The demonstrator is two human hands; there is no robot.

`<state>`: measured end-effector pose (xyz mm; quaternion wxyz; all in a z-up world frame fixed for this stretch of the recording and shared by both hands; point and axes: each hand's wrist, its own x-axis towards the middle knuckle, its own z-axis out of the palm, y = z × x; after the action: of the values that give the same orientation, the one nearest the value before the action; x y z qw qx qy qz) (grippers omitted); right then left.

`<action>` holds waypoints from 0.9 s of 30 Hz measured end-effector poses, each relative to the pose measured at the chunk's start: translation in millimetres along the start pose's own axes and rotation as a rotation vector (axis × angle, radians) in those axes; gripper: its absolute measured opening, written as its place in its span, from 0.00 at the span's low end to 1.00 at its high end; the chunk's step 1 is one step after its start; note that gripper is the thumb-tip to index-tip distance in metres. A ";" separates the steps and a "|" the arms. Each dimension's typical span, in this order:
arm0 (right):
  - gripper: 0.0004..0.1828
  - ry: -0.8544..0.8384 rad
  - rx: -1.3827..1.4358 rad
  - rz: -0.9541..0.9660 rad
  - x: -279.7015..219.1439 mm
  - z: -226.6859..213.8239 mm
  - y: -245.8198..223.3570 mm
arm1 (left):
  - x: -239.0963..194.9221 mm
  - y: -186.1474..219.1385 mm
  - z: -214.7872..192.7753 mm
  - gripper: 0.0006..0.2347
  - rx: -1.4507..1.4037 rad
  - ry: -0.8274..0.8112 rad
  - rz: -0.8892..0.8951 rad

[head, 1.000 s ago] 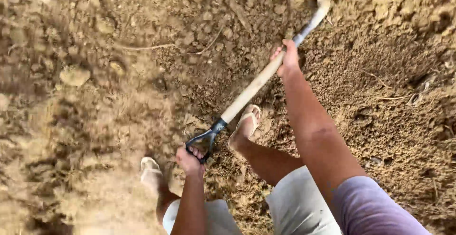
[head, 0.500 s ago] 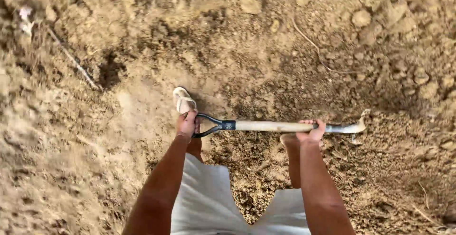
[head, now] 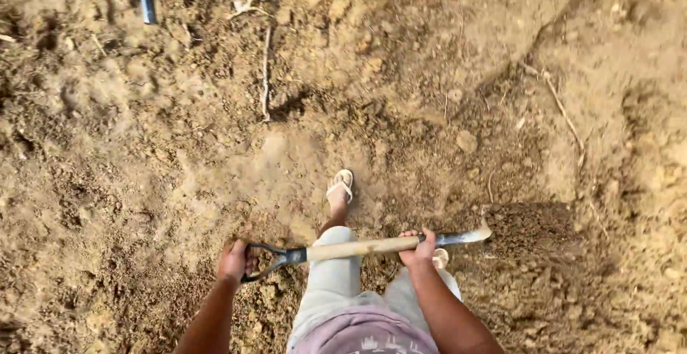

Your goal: Shoveling loose soil into a wheelbarrow at an outdoor work site.

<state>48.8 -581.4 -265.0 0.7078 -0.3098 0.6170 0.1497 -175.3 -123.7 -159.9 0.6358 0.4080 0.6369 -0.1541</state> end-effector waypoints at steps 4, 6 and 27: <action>0.16 -0.062 -0.268 0.046 -25.7 121.2 32.3 | -57.7 -18.6 -39.1 0.15 -0.344 0.165 -0.115; 0.17 -0.151 -0.340 0.085 -16.5 186.6 46.5 | -46.9 -57.9 -42.9 0.17 -0.496 0.155 -0.159; 0.15 -0.785 -0.836 -0.090 -257.9 799.1 61.5 | 57.6 288.6 85.3 0.22 -1.038 -0.168 -0.081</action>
<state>586.2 7.5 5.9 0.7069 -0.5105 0.1824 0.4542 97.7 12.8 -133.0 0.7967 0.0006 0.5913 0.1251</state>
